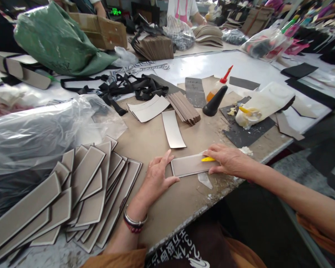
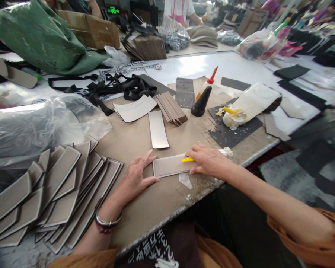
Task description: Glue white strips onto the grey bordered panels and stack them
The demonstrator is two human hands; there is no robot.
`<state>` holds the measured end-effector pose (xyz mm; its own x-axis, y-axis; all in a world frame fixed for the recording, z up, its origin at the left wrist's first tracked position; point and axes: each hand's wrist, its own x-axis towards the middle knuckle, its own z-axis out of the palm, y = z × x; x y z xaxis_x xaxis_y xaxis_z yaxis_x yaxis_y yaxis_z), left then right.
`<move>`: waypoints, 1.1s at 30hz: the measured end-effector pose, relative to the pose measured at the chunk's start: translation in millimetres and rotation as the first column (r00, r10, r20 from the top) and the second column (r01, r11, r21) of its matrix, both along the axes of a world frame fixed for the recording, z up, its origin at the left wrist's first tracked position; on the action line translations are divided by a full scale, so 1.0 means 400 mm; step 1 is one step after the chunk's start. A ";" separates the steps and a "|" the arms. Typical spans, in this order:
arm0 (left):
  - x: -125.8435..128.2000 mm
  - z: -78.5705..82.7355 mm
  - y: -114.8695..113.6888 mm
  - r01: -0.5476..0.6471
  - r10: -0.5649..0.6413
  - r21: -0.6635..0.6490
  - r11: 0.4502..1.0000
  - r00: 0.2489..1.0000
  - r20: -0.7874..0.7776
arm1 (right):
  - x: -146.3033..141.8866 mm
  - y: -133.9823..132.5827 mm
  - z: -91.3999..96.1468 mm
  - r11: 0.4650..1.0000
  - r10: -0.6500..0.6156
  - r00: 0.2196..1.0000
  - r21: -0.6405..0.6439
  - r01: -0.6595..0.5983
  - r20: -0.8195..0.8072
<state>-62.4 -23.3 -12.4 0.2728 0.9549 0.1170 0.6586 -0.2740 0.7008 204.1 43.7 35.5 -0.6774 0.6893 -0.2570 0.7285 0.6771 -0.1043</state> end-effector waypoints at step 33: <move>-0.009 -0.011 -0.005 0.131 -0.102 0.174 0.976 0.981 -0.166 | -0.033 0.022 0.040 0.994 0.009 0.992 -0.110 0.005 0.124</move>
